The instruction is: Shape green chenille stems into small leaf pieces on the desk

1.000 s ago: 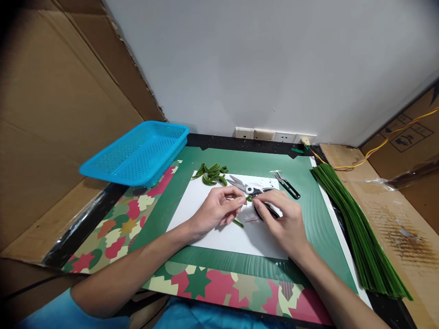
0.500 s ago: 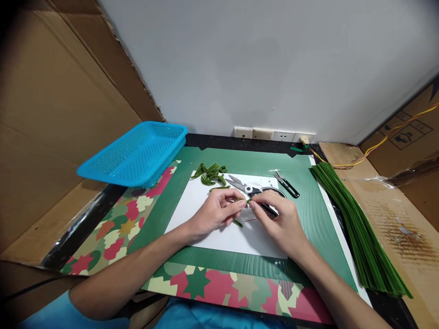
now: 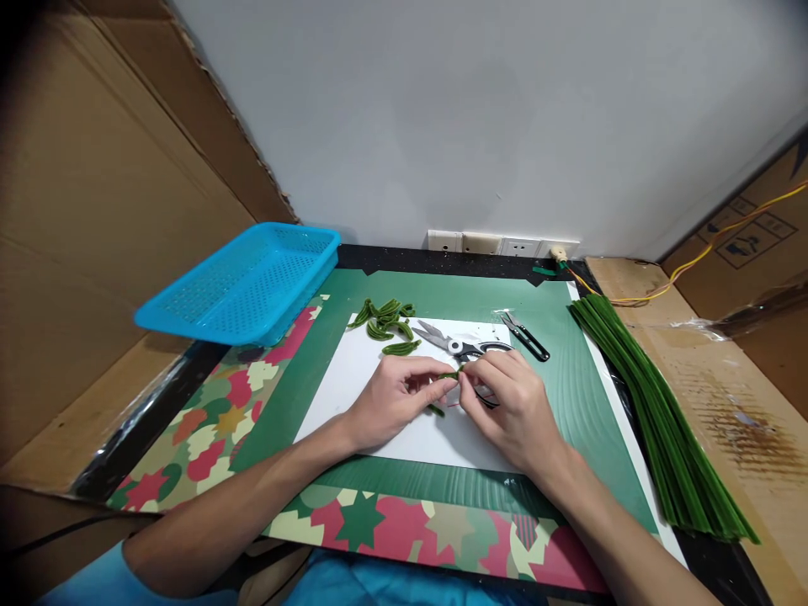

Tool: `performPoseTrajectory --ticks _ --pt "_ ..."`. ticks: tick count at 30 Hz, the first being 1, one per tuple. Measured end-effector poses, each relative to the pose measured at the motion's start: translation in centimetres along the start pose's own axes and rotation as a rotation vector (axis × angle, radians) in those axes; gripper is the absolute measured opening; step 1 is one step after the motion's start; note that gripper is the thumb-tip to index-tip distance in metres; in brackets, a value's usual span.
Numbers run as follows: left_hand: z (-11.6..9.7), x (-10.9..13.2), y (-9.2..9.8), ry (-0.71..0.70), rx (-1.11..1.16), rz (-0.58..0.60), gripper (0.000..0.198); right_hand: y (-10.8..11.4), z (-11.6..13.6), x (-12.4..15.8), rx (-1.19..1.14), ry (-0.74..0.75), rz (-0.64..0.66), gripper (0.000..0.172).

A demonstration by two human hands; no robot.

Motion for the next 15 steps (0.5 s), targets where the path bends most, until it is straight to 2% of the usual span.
performPoseTrajectory --ticks 3,6,9,12,15 --pt "0.26 0.1 0.13 -0.149 -0.198 -0.012 0.023 -0.1 -0.11 0.0 0.068 0.039 0.062 0.012" --pt "0.4 0.14 0.19 -0.199 -0.228 0.0 0.021 -0.12 -0.19 0.02 0.131 0.075 0.121 0.015" --pt "0.33 0.06 0.15 -0.119 -0.119 0.007 0.018 -0.02 -0.23 -0.01 0.139 0.084 0.116 0.013" --pt "0.12 -0.07 0.07 0.005 0.014 0.026 0.023 0.08 -0.26 -0.1 0.108 0.084 0.086 0.009" --pt "-0.08 -0.12 0.03 0.068 0.11 0.002 0.029 0.12 -0.24 -0.13 0.079 0.085 0.031 0.008"
Point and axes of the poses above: each hand's wrist, its own x-axis away from the middle knuckle, its own y-axis out of the back of the hand, z = x × y, the point moved 1 cm from there along -x, towards the middle knuckle, and after that the axes turned 9 degrees about -x, right-handed, at the moved point
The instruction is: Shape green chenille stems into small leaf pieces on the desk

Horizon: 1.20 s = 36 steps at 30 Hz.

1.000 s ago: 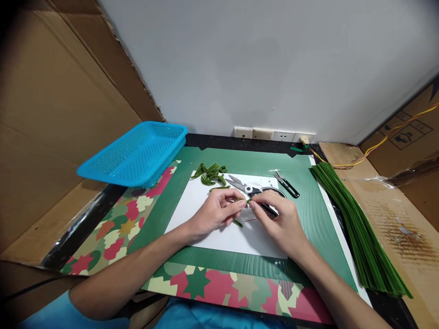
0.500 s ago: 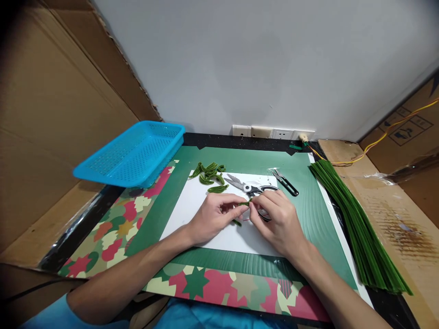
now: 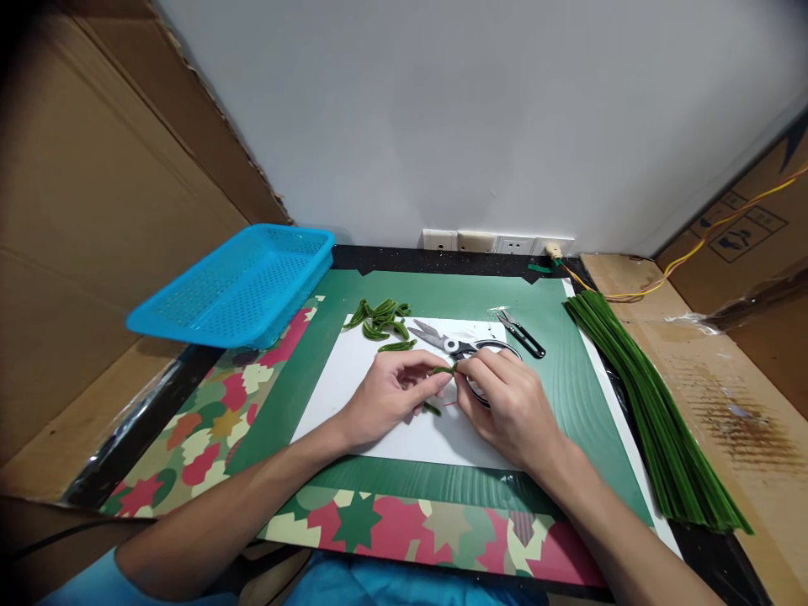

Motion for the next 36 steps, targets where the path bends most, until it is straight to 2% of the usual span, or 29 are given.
performPoseTrajectory --ticks 4,8,11,15,20,23,26,29,33,36 --pt "-0.03 0.1 -0.06 -0.036 -0.018 -0.089 0.025 -0.09 0.12 0.04 -0.028 -0.006 -0.037 0.008" --pt "0.13 0.23 -0.13 -0.085 -0.107 -0.128 0.019 -0.22 0.22 0.06 -0.016 0.006 -0.011 0.009" --pt "0.13 0.27 -0.08 -0.047 -0.048 -0.079 0.019 -0.28 0.19 0.11 0.002 0.019 -0.003 0.009" --pt "0.01 0.2 0.09 0.074 0.183 0.02 0.026 -0.33 0.16 0.27 0.016 0.073 -0.037 0.006" --pt "-0.04 0.03 0.25 0.1 0.205 0.015 0.028 -0.25 0.23 0.24 0.07 0.136 -0.082 0.014" --pt "-0.01 0.02 0.22 0.036 0.068 -0.027 0.024 -0.2 0.27 0.19 0.13 0.16 -0.084 0.015" --pt "-0.07 0.09 0.16 -0.112 -0.13 -0.11 0.017 -0.22 0.24 0.27 0.16 0.145 -0.083 0.013" --pt "-0.09 0.15 0.04 -0.22 -0.234 -0.155 0.013 -0.3 0.18 0.4 0.157 0.127 -0.083 0.009" --pt "-0.02 0.18 -0.1 -0.272 -0.275 -0.17 0.011 -0.43 0.2 0.41 0.162 0.104 -0.077 0.007" --pt "-0.08 0.19 -0.07 -0.24 -0.229 -0.158 0.01 -0.49 0.26 0.29 0.158 0.091 -0.065 0.007"
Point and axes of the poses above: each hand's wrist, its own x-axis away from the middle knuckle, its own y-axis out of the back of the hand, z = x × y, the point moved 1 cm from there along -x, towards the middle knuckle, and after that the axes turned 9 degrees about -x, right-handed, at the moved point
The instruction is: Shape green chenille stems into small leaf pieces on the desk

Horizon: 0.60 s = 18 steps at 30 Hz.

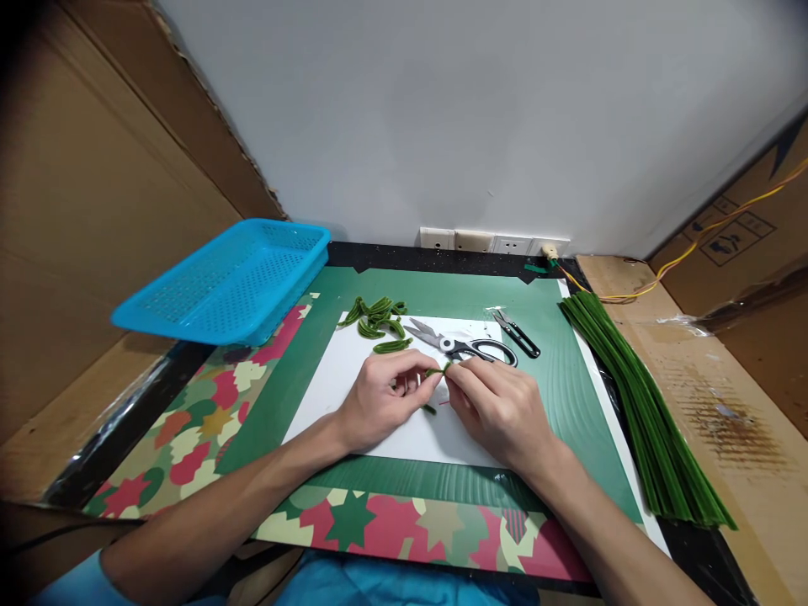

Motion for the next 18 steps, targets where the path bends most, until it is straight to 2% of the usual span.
performPoseTrajectory --ticks 2,6,8,13,18 --pt "-0.09 -0.09 0.16 0.092 0.102 0.037 0.01 0.04 0.02 -0.04 -0.011 0.004 0.005 0.008" --pt "-0.22 -0.42 0.59 0.345 0.455 0.206 0.019 0.3 -0.05 0.14 -0.062 0.032 -0.011 0.013" --pt "-0.16 -0.61 0.73 0.424 0.583 0.258 0.024 0.45 -0.12 0.27 -0.078 0.048 -0.033 0.018" --pt "0.37 -0.79 0.6 0.481 0.716 0.328 0.028 0.78 -0.31 0.33 -0.078 0.104 -0.085 0.027" --pt "0.6 -0.69 0.45 0.454 0.715 0.339 0.029 0.93 -0.56 0.23 -0.049 0.121 -0.089 0.02"
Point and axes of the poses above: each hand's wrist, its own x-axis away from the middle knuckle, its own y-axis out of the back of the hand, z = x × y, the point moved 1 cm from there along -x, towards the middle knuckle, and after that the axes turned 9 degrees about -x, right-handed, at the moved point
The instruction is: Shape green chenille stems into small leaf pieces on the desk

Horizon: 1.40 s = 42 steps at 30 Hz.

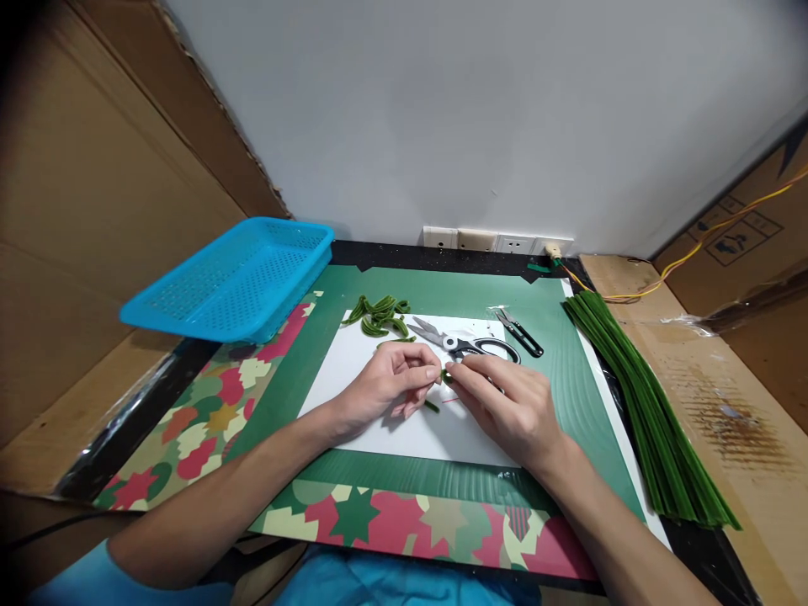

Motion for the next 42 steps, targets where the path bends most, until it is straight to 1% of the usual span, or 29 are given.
performPoseTrajectory --ticks 4,12,15,17,18,20,23,25,27,28,29,30,31,33,34,36,37,39,40,42 --pt "-0.3 0.1 -0.2 -0.009 -0.033 -0.003 0.031 0.0 0.0 0.0 -0.006 -0.001 0.005 0.017" --pt "-1.0 0.6 -0.4 -0.069 -0.108 -0.03 0.03 -0.3 0.0 0.1 -0.014 -0.025 0.012 0.019" --pt "-0.9 0.6 -0.4 -0.109 -0.155 -0.04 0.03 -0.2 0.2 0.0 -0.039 -0.056 0.003 0.021" --pt "-0.8 0.6 -0.4 -0.136 -0.183 -0.042 0.029 0.0 0.5 -0.3 -0.105 -0.1 -0.001 0.02" --pt "-0.7 0.7 -0.3 -0.149 -0.197 -0.039 0.028 0.1 0.6 -0.5 -0.167 -0.141 0.003 0.019" --pt "-0.8 0.8 -0.2 -0.177 -0.264 -0.036 0.025 0.2 0.7 -0.9 -0.336 -0.279 0.027 0.014" --pt "-1.2 0.9 0.2 -0.266 -0.484 -0.055 0.02 0.2 0.4 -1.1 -0.627 -0.584 0.09 0.01" --pt "-1.5 1.0 0.4 -0.347 -0.613 -0.043 0.019 -0.1 0.1 -1.0 -0.889 -0.828 0.125 0.016" --pt "-1.8 1.1 0.5 -0.402 -0.663 -0.001 0.02 -0.4 -0.2 -0.7 -1.187 -1.07 0.165 0.025" --pt "-1.8 1.1 0.4 -0.415 -0.668 0.017 0.02 -0.5 -0.3 -0.5 -1.303 -1.162 0.185 0.029" --pt "-1.8 1.2 0.4 -0.418 -0.663 0.025 0.02 -0.6 -0.3 -0.4 -1.375 -1.221 0.203 0.031" --pt "-1.7 1.1 0.3 -0.409 -0.649 0.022 0.02 -0.6 -0.4 -0.4 -1.4 -1.242 0.213 0.033" --pt "-1.5 1.1 0.2 -0.386 -0.619 0.013 0.02 -0.5 -0.5 -0.4 -1.383 -1.225 0.22 0.033" --pt "-1.1 1.0 0.1 -0.307 -0.509 -0.003 0.021 -0.2 -0.5 -0.5 -1.226 -1.099 0.206 0.029" --pt "-0.8 1.0 0.0 -0.264 -0.435 -0.008 0.022 0.1 -0.4 -0.6 -1.094 -0.997 0.186 0.025" --pt "-0.4 0.9 -0.1 -0.189 -0.286 -0.006 0.024 0.4 -0.1 -0.9 -0.792 -0.732 0.129 0.014" --pt "-0.3 0.8 -0.1 -0.166 -0.226 -0.003 0.025 0.5 0.1 -1.0 -0.661 -0.596 0.099 0.011" --pt "-0.3 0.7 0.0 -0.137 -0.136 0.005 0.026 0.5 0.4 -0.9 -0.486 -0.363 0.049 0.016" --pt "-0.3 0.7 0.1 -0.126 -0.101 0.01 0.026 0.5 0.5 -0.8 -0.432 -0.278 0.028 0.019" --pt "-0.4 0.6 0.2 -0.107 -0.042 0.025 0.026 0.2 0.5 -0.4 -0.338 -0.17 -0.009 0.026"
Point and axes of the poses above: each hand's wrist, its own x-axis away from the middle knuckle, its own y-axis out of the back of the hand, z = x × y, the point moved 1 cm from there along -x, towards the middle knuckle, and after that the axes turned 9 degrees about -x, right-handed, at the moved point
